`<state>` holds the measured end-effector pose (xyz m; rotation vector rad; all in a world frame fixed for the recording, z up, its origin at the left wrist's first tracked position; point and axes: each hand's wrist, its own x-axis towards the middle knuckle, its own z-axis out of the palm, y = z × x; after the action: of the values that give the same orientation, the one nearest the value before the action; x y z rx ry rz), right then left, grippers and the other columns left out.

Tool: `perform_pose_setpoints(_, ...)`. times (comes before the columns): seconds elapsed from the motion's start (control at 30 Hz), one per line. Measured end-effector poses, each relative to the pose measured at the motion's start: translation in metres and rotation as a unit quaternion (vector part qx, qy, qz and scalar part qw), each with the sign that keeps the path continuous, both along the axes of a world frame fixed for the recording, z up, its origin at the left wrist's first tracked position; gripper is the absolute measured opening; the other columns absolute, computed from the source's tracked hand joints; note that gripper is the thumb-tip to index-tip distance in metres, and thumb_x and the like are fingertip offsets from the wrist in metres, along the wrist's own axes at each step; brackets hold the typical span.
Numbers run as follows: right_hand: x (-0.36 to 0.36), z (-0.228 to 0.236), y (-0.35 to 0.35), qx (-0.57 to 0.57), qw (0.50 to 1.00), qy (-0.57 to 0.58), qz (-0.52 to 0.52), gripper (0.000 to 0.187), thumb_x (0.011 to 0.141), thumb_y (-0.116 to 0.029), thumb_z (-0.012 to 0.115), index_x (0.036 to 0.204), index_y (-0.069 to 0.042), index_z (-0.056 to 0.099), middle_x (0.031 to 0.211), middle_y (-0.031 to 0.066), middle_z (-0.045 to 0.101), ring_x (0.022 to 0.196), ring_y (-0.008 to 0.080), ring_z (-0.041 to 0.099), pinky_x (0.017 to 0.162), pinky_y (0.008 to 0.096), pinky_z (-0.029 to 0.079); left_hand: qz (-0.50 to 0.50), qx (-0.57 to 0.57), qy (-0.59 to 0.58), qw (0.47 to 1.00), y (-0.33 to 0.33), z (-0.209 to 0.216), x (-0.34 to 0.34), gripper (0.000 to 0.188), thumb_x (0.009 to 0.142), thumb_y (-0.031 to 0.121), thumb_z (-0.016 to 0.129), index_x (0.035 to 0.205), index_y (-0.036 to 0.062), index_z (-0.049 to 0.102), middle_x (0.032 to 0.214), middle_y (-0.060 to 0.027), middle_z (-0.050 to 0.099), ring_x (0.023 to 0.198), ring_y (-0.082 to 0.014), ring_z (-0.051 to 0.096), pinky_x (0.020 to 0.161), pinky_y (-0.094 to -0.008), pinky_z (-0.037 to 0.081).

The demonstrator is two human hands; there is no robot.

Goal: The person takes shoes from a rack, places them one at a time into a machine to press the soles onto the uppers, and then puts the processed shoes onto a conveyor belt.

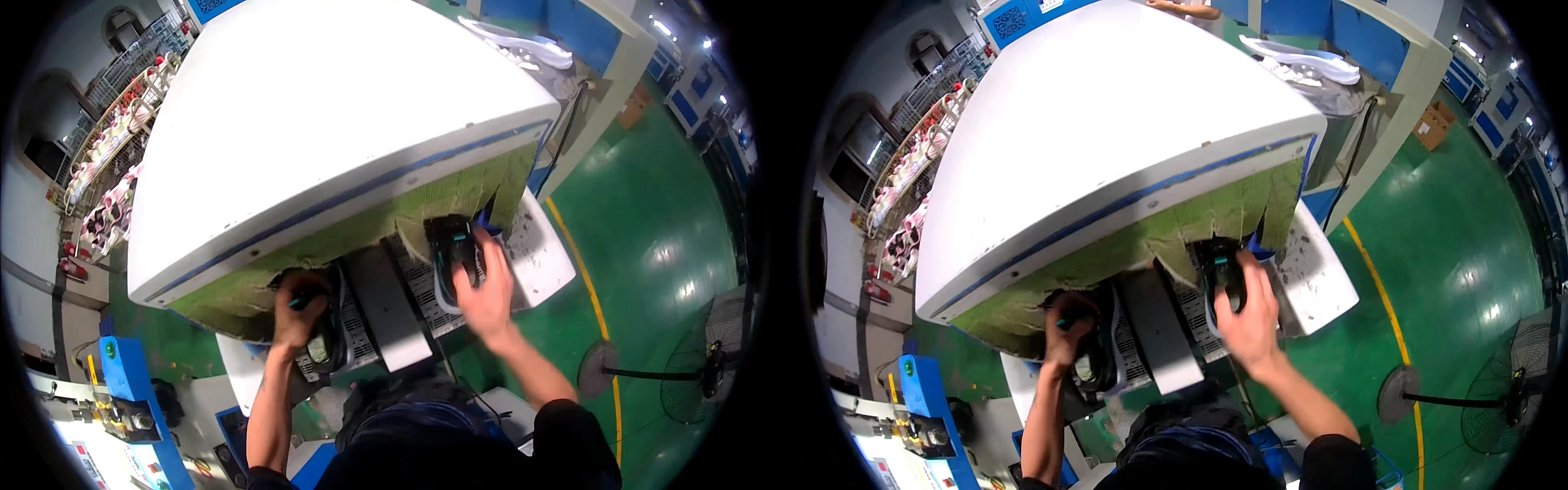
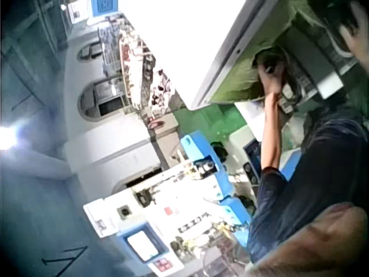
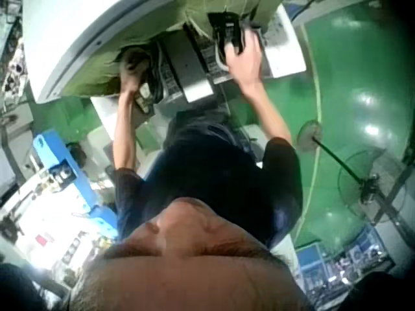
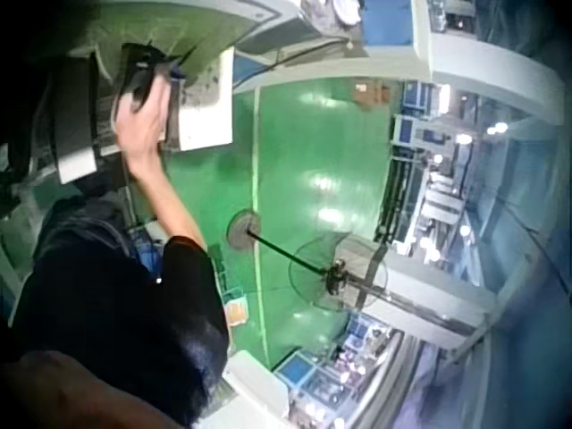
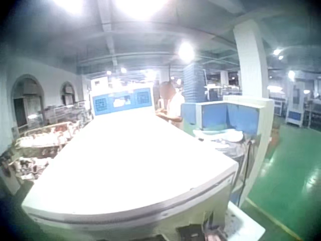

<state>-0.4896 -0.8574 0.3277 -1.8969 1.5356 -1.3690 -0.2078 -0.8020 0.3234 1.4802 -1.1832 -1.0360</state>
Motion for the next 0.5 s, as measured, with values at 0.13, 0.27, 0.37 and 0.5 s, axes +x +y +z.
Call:
perform_pose_setpoints(0.13,0.054,0.006,0.061,-0.097,0.947,-0.224,0.207,0.019,0.075,0.001,0.052,0.092,0.002,0.061,0.090,0.0143,0.063,0.086,0.0318,0.061,0.080,0.0428,0.050,0.174,-0.148,-0.072,0.971,0.040,0.011,-0.031,0.035,0.074,-0.004,0.055,0.109,-0.0022,0.052,0.107,-0.0124,0.059,0.104,-0.0249,0.055,0.097,-0.0326,0.037)
perform_pose_setpoints(0.27,0.159,0.014,0.155,0.012,0.801,-0.230,0.553,0.020,0.072,0.000,0.058,0.091,0.000,0.063,0.096,0.0137,0.064,0.092,0.0265,0.062,0.085,0.0408,0.048,0.127,-0.069,0.014,0.989,0.175,-0.010,-0.005,0.043,0.074,0.000,0.058,0.116,-0.0017,0.048,0.115,-0.0149,0.055,0.109,-0.0234,0.053,0.097,-0.0334,0.039)
perform_pose_setpoints(0.37,0.206,0.022,0.209,-0.013,0.594,-0.204,0.778,0.022,0.071,-0.002,0.060,0.093,0.000,0.063,0.097,0.0124,0.064,0.095,0.0272,0.062,0.088,0.0378,0.047,0.223,-0.081,-0.067,0.969,0.273,-0.015,-0.013,0.041,0.076,0.004,0.058,0.115,-0.0014,0.049,0.106,-0.0163,0.058,0.100,-0.0273,0.056,0.091,-0.0365,0.043)
perform_pose_setpoints(0.5,0.270,-0.023,0.270,0.122,0.561,0.053,0.817,0.017,0.077,-0.006,0.060,0.094,-0.004,0.063,0.090,0.0137,0.065,0.079,0.0263,0.065,0.074,0.0337,0.052,0.379,0.036,-0.224,0.897,0.390,-0.040,-0.036,0.036,0.080,0.013,0.058,0.113,-0.0014,0.052,0.096,-0.0178,0.062,0.087,-0.0327,0.061,0.079,-0.0405,0.049)
